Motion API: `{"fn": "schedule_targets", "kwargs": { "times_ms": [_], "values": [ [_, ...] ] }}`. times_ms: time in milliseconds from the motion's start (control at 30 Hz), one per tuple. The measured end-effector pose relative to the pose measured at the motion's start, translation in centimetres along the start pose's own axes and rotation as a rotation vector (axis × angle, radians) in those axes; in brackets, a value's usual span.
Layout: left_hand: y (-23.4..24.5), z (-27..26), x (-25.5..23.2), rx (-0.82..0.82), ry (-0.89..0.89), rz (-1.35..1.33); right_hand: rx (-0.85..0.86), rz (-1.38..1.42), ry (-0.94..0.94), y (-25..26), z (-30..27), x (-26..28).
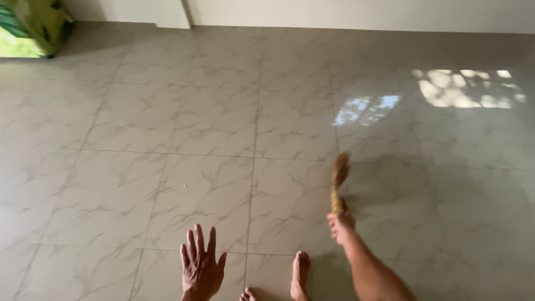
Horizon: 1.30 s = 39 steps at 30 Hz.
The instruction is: The person sweeps the tiled floor and wall edges using a broom, then stops to close a sliding window by hand.
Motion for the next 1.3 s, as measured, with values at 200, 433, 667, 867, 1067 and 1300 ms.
{"fn": "schedule_targets", "kwargs": {
  "times_ms": [200,433,667,867,1067,1300],
  "values": [
    [0.1,-0.9,1.6,0.079,0.151,0.059,0.341,-0.298,-0.101,-12.2,-8.5,-10.3],
    [2.9,1.0,0.2,0.002,0.169,0.056,0.628,-0.328,-0.177,-19.1,-13.3,-6.6],
    [2.1,4.9,-3.7,-0.021,0.136,0.004,0.693,-0.063,-0.159,-12.2,-9.2,3.6],
    [0.9,7.7,-8.3,-0.018,0.043,-0.022,0.496,-0.001,0.133,0.9,-4.1,16.6],
    [0.5,9.1,-10.7,-0.001,0.025,-0.042,0.204,0.026,0.149,9.4,3.5,21.9],
    [0.9,9.2,-11.3,-0.014,0.040,0.014,0.008,-0.102,0.138,3.8,11.1,14.9]
  ]
}}
Point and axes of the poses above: each hand's wrist, its own z-axis towards the middle knuckle, its own y-axis out of the back of the hand, x = y × z, the point moved 10 cm from there along z, towards the middle knuckle, and after that the axes turned 14 degrees about -x, right-handed, at the moved point
